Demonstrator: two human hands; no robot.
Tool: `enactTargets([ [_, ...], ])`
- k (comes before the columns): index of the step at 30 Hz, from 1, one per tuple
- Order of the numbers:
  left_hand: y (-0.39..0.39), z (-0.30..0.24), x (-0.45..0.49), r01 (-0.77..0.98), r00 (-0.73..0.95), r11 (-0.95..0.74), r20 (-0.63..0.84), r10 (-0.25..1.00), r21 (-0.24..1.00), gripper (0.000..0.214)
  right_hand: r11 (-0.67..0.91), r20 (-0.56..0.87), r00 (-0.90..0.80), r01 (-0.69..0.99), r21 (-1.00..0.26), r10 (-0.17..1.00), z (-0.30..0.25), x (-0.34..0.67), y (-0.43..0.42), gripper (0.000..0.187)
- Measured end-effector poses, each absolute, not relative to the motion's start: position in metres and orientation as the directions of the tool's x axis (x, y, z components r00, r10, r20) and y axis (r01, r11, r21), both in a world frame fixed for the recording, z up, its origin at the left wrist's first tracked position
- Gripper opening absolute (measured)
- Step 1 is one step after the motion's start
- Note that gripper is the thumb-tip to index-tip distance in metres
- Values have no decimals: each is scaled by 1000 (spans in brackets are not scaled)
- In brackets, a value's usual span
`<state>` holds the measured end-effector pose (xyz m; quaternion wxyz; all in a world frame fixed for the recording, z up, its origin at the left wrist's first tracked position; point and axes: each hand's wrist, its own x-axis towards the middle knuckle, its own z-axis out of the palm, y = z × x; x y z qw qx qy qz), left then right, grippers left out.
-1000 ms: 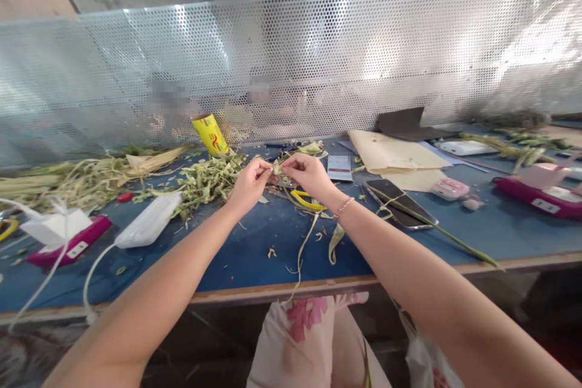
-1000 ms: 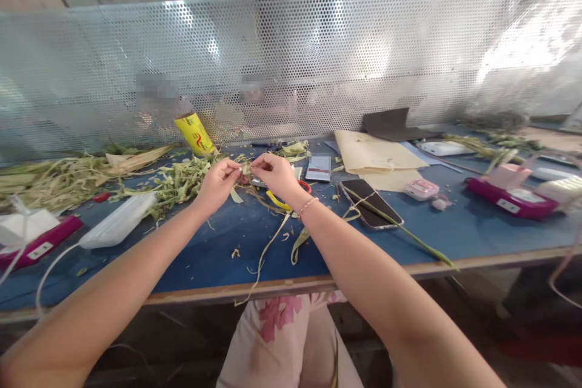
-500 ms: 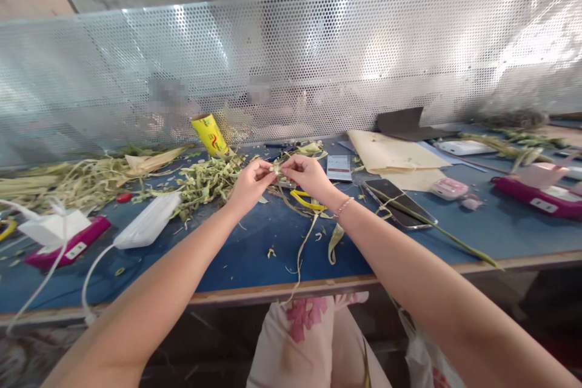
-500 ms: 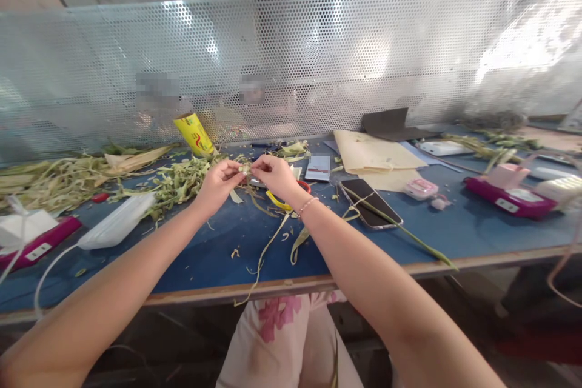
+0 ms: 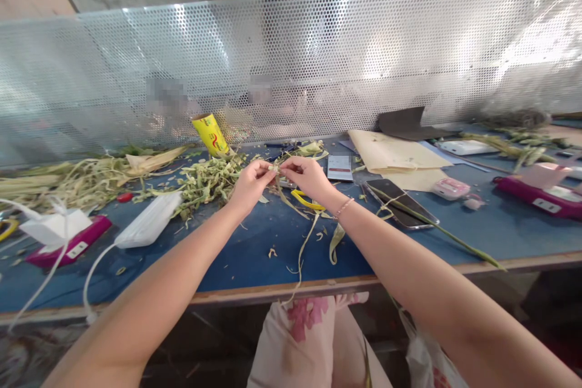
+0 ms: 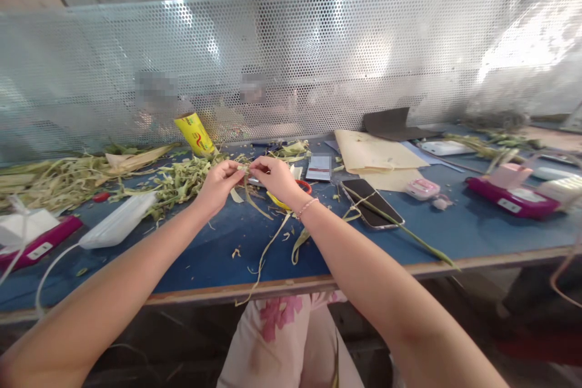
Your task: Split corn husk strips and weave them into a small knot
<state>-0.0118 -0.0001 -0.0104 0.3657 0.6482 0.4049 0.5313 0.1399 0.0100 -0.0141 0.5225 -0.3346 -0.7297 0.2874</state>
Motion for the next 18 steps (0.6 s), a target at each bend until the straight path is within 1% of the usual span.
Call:
enactTargets([
  [8,-1,-11,-9,105,95,-433,425,900,895,16,605,560,-244,187,-774,792,-12,139,8,9],
  [14,1,-12,-8,22,67,-382,380,922,924,22,608,565,-224,274,-745,794,-11,142,15,15],
  [16,2,-12,-8,9,59,-371,370,927,929,23,588,551,-205,275,-761,809,-11,144,17,16],
  [18,3,-13,-9,-1,41,-366,365,930,931,23,538,503,-191,261,-802,843,-11,145,18,17],
])
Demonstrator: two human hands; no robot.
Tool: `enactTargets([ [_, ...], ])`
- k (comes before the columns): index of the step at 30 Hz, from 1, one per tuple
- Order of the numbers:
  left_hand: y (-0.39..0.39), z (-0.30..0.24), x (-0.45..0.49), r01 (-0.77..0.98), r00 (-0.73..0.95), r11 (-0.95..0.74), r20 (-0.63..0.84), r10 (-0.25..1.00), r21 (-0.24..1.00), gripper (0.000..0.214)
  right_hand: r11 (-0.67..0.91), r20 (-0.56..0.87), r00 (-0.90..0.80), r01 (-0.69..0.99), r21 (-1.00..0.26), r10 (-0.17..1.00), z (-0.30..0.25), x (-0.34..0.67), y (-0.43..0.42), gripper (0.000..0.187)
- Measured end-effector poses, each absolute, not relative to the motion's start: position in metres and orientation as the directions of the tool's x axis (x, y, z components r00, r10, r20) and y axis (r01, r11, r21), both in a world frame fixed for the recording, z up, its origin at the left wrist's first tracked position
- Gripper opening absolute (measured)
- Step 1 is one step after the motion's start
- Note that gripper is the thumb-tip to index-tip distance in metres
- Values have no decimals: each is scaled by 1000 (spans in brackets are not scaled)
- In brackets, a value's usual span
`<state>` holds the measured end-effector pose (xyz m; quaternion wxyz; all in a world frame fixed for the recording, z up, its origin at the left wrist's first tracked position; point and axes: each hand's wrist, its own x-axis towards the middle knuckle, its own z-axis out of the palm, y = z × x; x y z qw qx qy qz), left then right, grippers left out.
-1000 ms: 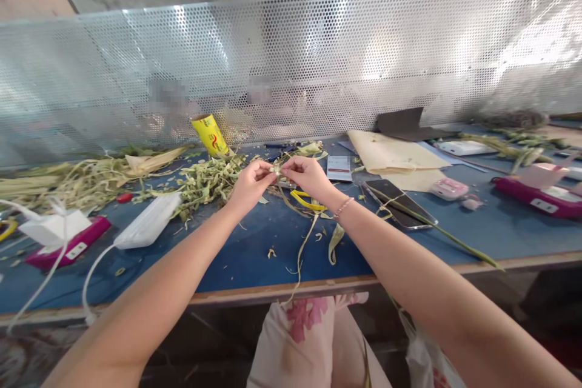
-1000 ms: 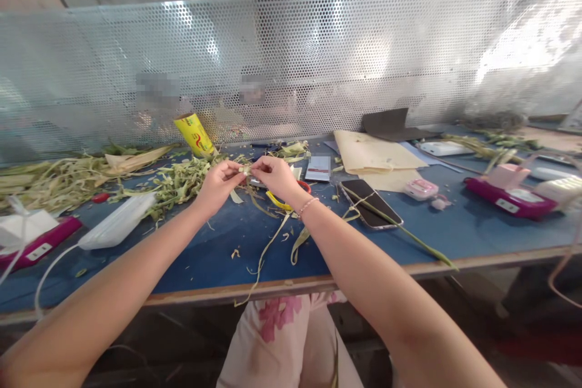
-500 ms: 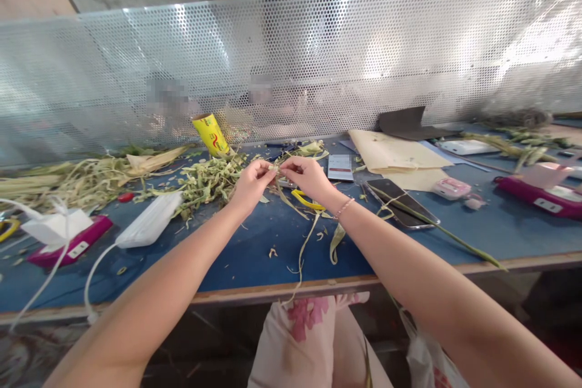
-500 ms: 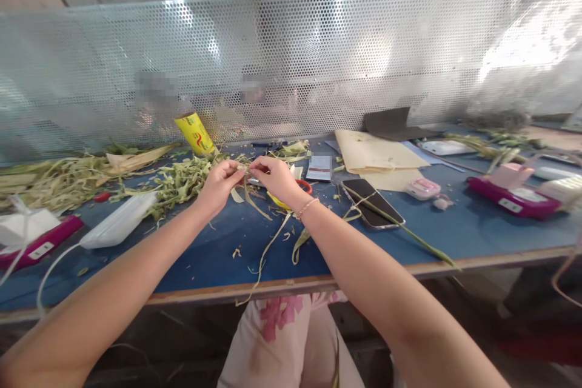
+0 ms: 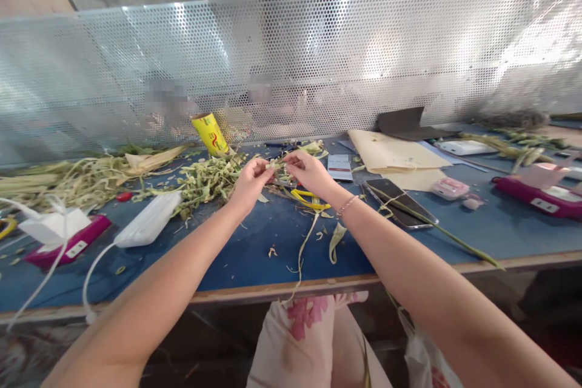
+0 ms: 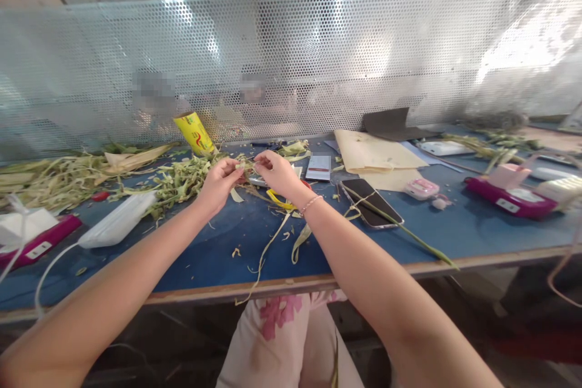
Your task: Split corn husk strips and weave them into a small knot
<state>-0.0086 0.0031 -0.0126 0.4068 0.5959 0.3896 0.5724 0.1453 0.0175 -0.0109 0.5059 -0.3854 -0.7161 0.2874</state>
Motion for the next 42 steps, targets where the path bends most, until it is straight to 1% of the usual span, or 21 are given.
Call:
enactTargets([
  [3,5,-12,-9,-34,-27,-363,362,932,931,24,450,388,-246,296,-842,888,-10,147,15,20],
  [5,6,-10,-9,-62,-76,-360,355,932,931,24,438,323,-341,350,-828,883,-10,147,12,15],
  [7,6,-8,-9,-96,-103,-350,341,935,932,23,453,292,-401,401,-796,868,-9,147,10,10],
  [9,5,-5,-10,-149,-95,-317,306,947,937,21,470,301,-395,456,-756,868,-8,147,9,12],
  [12,4,-2,-13,-247,-35,-205,202,979,947,18,481,332,-357,523,-703,873,-6,148,8,16],
  [16,7,1,-21,-317,20,-62,72,997,946,20,444,310,-325,533,-720,893,-6,150,11,16],
  [19,10,2,-27,-329,-17,-37,33,999,944,13,427,300,-311,539,-726,902,-7,151,13,15],
  [21,12,2,-28,-315,-27,-40,33,999,948,11,449,325,-311,580,-680,893,-7,152,13,14],
  [23,13,0,-28,-275,-17,-49,47,999,960,12,484,359,-327,639,-598,874,-8,152,14,14],
  [26,15,-5,-28,-159,12,-75,78,997,984,11,543,397,-378,673,-502,836,-10,153,15,15],
  [29,15,-9,-27,-30,41,-66,67,997,997,11,582,404,-425,663,-470,810,-14,154,18,18],
  [31,15,-9,-27,26,23,-55,55,998,998,9,587,416,-422,668,-457,805,-15,155,20,17],
  [33,17,-6,-28,72,-51,-93,97,994,993,8,580,467,-377,689,-436,800,-17,156,21,21],
  [35,22,-2,-34,125,-180,-190,211,961,974,8,551,522,-306,722,-418,796,-17,157,22,30],
  [36,26,1,-39,161,-257,-246,281,925,956,9,525,525,-274,740,-420,806,-18,158,22,35],
  [38,35,5,-53,237,-443,-361,431,786,902,14,456,466,-236,771,-445,853,-19,160,21,44],
  [39,40,7,-62,271,-518,-393,477,710,879,14,421,410,-236,788,-449,881,-20,160,21,47],
  [40,45,9,-71,293,-582,-414,504,638,862,15,394,342,-255,809,-436,904,-21,161,21,49],
  [42,53,9,-87,302,-656,-409,499,567,861,16,371,212,-312,853,-367,926,-24,162,21,47],
])
